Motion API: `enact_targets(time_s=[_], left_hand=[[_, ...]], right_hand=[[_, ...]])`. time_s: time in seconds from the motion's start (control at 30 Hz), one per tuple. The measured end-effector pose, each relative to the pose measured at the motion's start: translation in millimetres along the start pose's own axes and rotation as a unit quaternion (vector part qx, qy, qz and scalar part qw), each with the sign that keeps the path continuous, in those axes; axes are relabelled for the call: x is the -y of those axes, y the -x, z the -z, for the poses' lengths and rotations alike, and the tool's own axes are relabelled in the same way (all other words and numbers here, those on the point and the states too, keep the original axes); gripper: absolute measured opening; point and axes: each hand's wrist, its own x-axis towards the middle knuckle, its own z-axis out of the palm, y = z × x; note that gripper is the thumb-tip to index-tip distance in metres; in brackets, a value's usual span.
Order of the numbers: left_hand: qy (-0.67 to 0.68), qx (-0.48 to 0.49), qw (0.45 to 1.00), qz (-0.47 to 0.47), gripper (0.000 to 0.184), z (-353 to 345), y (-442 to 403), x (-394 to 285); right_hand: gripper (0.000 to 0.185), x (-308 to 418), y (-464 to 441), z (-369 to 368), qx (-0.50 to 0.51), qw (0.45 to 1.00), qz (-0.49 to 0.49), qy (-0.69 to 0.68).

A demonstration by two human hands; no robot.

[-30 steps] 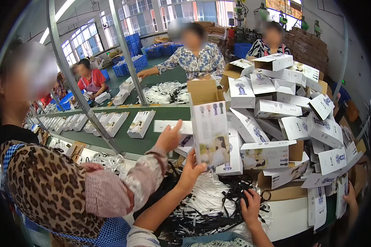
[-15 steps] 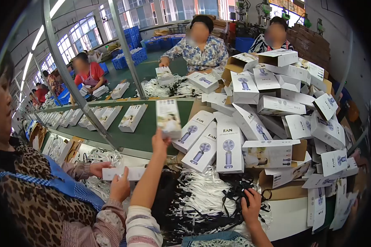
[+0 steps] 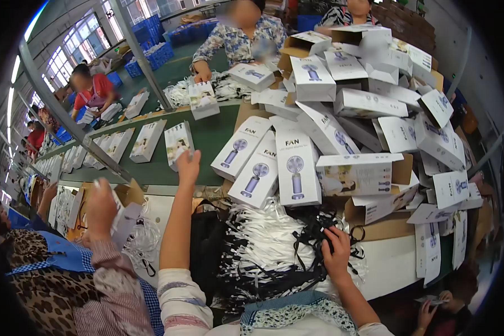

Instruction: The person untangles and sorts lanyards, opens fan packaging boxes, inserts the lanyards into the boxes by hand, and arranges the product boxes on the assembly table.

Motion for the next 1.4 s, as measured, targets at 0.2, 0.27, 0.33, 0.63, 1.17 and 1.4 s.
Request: enact_targets(time_s=[0.2, 0.27, 0.33, 0.63, 1.17, 1.4], left_hand=[[0.079, 0.35, 0.927, -0.109, 0.024, -11, 125, -124], [-0.03, 0.429, 0.882, -0.194, 0.021, -17, 168, -150], [-0.099, 0.469, 0.827, -0.293, 0.027, -33, 203, -152], [-0.117, 0.406, 0.843, -0.333, 0.017, -41, 256, -160], [0.595, 0.252, 0.747, -0.156, 0.027, 75, 237, -283], [0.236, 0.391, 0.865, -0.208, 0.044, 12, 225, -214]], right_hand=[[0.026, -1, 1, 0, -0.002, 1.0, -0.002, -0.008], [0.026, -3, 2, -1, -0.006, 1.0, -0.003, -0.014], [0.027, -2, 1, 1, -0.007, 1.0, 0.001, -0.008], [0.033, 4, -1, 14, -0.014, 0.998, -0.013, -0.051], [0.016, 127, 0, -4, 0.401, 0.818, 0.3, -0.281], [0.012, 137, -44, 86, 0.387, 0.864, 0.313, -0.076]])
